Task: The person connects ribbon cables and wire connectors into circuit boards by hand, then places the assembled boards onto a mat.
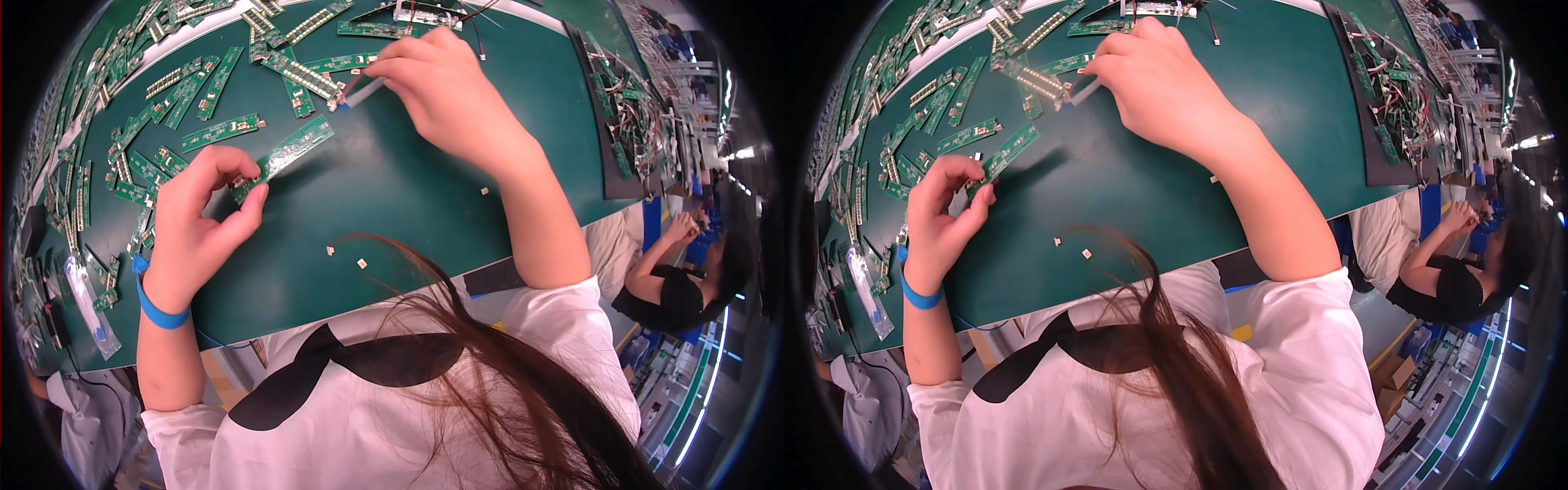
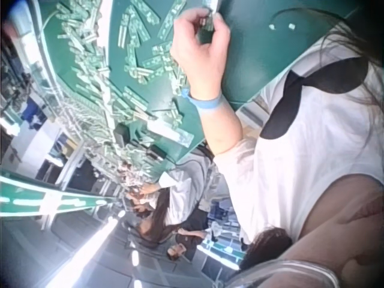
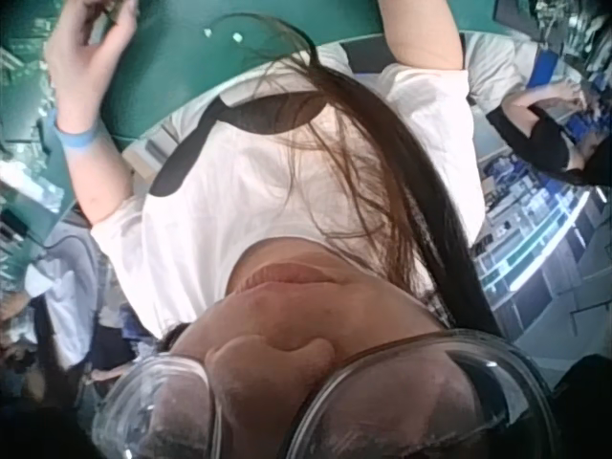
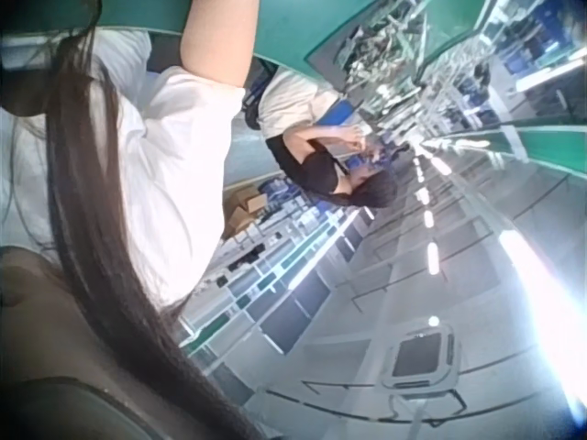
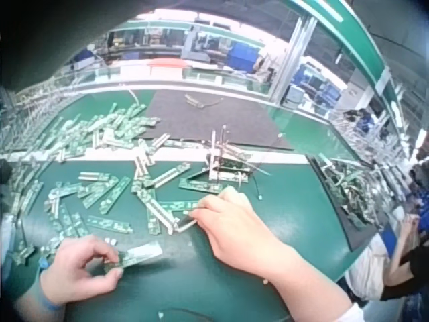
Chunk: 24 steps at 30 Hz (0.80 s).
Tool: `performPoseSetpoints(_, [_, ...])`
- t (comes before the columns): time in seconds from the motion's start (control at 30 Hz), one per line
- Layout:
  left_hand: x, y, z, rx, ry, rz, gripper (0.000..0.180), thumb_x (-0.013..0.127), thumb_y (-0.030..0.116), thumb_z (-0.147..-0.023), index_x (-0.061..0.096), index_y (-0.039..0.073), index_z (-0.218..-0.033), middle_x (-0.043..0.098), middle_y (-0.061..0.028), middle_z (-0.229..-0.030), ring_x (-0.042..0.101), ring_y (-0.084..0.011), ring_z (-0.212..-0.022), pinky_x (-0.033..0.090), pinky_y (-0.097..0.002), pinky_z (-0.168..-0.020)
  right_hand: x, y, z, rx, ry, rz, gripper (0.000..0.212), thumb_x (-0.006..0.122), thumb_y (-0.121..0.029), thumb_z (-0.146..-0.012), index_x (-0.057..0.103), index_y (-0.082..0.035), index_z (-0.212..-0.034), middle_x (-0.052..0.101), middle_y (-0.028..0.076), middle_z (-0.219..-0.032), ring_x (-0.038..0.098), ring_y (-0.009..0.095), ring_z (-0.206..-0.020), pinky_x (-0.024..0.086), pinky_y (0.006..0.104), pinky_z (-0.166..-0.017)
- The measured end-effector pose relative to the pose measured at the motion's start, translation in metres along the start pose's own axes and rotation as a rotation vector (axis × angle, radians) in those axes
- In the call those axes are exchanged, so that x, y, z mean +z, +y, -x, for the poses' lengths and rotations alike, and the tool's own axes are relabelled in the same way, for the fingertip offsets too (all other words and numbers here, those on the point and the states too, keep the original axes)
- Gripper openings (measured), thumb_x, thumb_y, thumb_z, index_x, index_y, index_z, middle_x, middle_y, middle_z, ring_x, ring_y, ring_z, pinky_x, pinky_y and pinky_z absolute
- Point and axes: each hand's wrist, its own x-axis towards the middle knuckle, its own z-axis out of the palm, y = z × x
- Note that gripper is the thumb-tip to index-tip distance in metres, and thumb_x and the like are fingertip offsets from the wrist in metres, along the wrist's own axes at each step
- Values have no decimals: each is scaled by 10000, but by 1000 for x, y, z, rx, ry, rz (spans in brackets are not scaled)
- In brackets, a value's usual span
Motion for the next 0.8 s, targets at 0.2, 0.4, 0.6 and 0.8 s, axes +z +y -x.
performPoseSetpoints(0.2, [4, -8, -1, -71, -45, 61, 171, 643, -2, -765, 549, 0, -908, 576, -33, -794, 572, -101, -708, 465, -230, -661, 4, -9, -3, -177, -43, 358, 147, 627, -81, -799, 661, -61, -940, 609, -3, -920, 520, 158, -815, 390, 289, -732])
performPoseSetpoints(0.4, [9, -13, 2, -16, -56, 130, 164, 620, 10, -817, 541, -4, -961, 591, -39, -861, 597, -105, -743, 473, -220, -684, 20, 18, 1, -227, 93, 364, 114, 533, -107, -768, 634, -86, -817, 548, 69, -795, 518, 245, -860, 350, 382, -820])
performPoseSetpoints(0.6, [13, -17, 7, 1, -69, 192, 175, 621, 21, -829, 536, -3, -980, 594, -41, -890, 603, -112, -756, 473, -214, -678, 16, 15, 0, -140, 12, 402, 107, 540, -129, -772, 642, -98, -762, 561, 67, -795, 525, 242, -851, 352, 396, -804])
performPoseSetpoints(0.8, [18, -8, 10, -16, -35, 341, 172, 614, -4, -830, 541, -17, -986, 595, -54, -903, 625, -133, -807, 467, -202, -674, 3, 10, -3, -154, 122, 121, 64, 604, -130, -741, 637, -81, -716, 574, 74, -786, 548, 246, -831, 386, 382, -745])
